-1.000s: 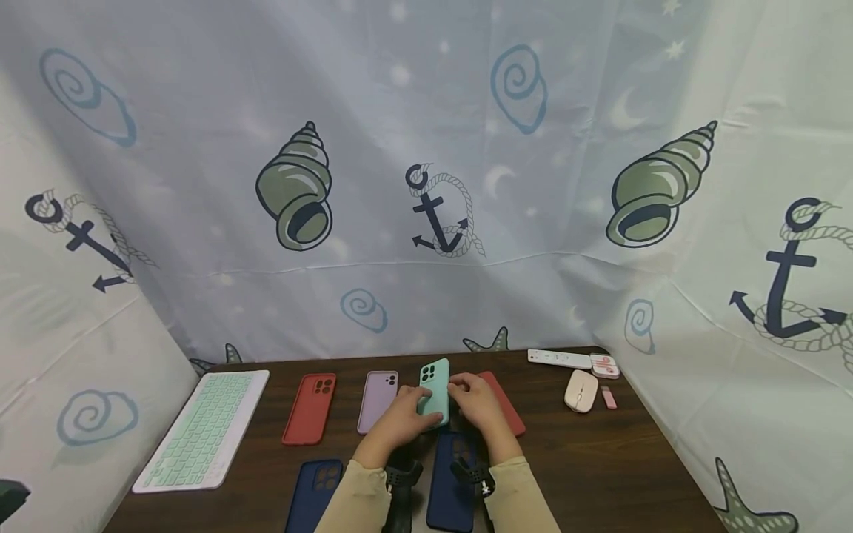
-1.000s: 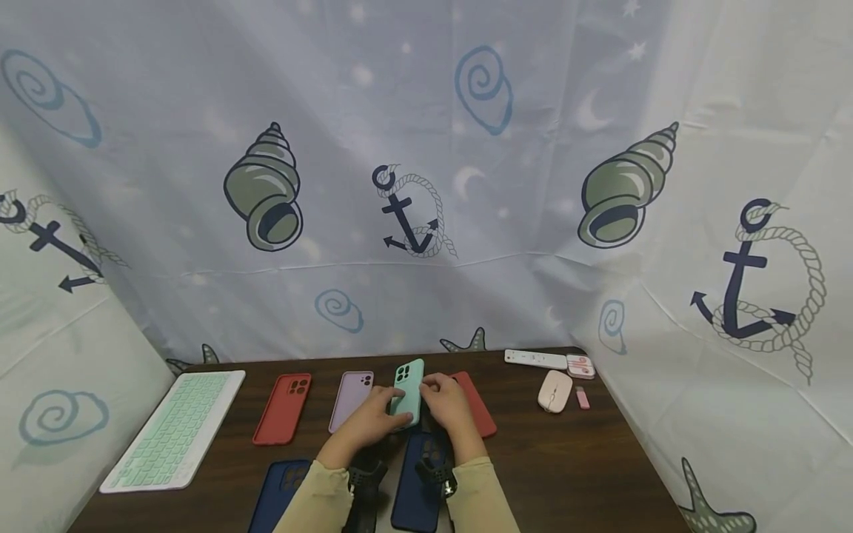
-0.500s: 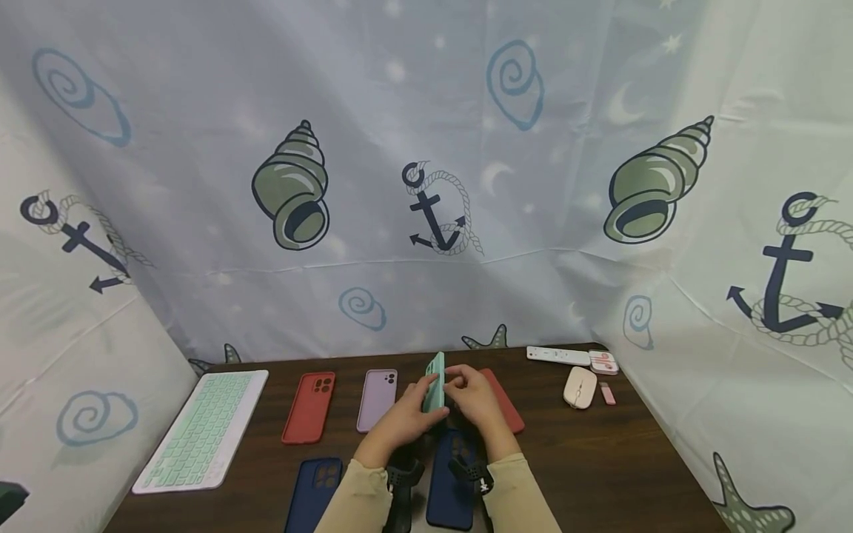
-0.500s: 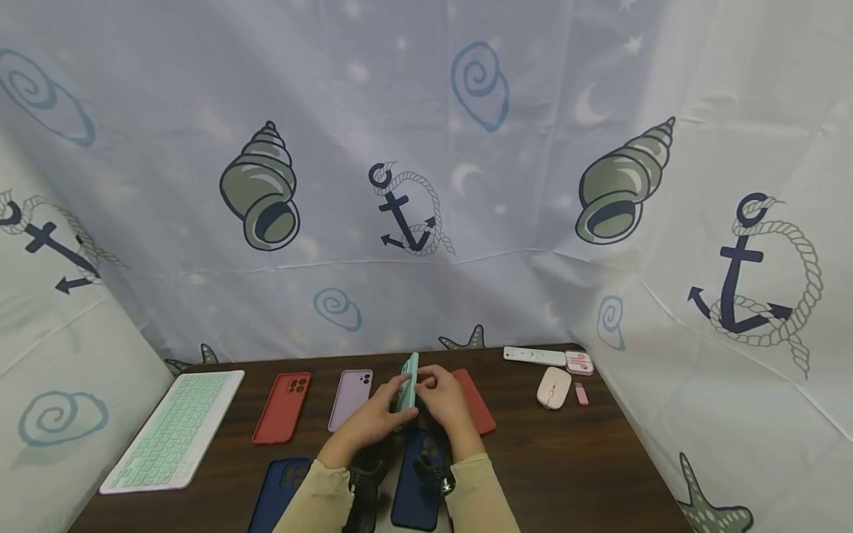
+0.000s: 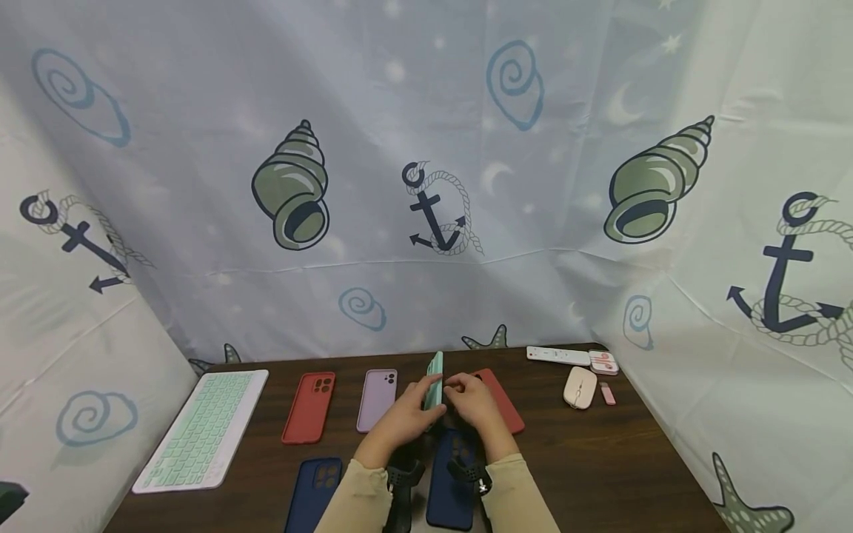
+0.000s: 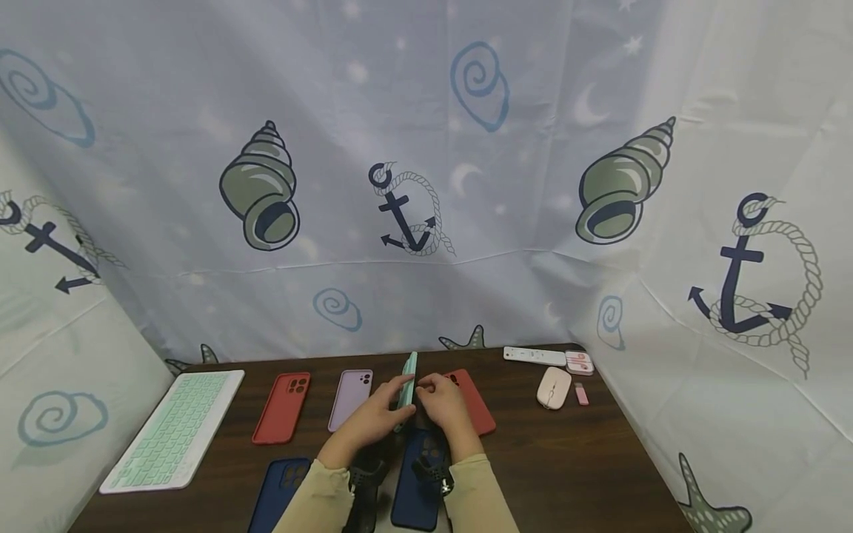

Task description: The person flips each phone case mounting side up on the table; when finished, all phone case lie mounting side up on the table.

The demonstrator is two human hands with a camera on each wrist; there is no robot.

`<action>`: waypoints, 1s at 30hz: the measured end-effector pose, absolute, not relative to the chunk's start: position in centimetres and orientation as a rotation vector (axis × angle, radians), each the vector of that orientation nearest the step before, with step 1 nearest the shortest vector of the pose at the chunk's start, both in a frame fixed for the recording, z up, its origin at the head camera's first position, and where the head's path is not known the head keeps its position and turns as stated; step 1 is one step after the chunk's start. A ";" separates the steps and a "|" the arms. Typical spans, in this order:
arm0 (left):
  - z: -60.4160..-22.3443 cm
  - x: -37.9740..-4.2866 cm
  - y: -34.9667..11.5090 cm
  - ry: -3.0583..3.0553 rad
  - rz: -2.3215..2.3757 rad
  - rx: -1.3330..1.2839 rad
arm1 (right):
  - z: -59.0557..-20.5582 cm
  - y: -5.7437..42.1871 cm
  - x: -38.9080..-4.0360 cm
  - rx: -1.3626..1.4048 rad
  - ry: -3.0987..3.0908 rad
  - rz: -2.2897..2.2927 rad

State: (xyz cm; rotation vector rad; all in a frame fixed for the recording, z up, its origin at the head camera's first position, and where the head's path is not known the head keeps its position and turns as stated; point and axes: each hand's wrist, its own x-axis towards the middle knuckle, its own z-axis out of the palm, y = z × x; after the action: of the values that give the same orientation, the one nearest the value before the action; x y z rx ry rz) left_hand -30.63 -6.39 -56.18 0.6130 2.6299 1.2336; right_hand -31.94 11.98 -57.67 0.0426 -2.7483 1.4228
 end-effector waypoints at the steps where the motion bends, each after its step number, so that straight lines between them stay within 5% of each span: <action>1: -56.1 -30.6 -6.4 2.623 1.242 0.610 | -57.8 12.0 -31.9 0.064 -2.785 1.382; 30: -56.3 -31.3 -7.4 2.645 1.391 0.573 | -58.2 11.8 -31.9 0.228 -2.939 1.372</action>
State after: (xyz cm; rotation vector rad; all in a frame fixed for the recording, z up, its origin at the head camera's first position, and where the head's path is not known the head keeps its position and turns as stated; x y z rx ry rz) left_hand -31.32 -7.41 -56.32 0.5731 2.6448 1.3905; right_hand -31.91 11.77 -58.19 0.2283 -2.9392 1.3716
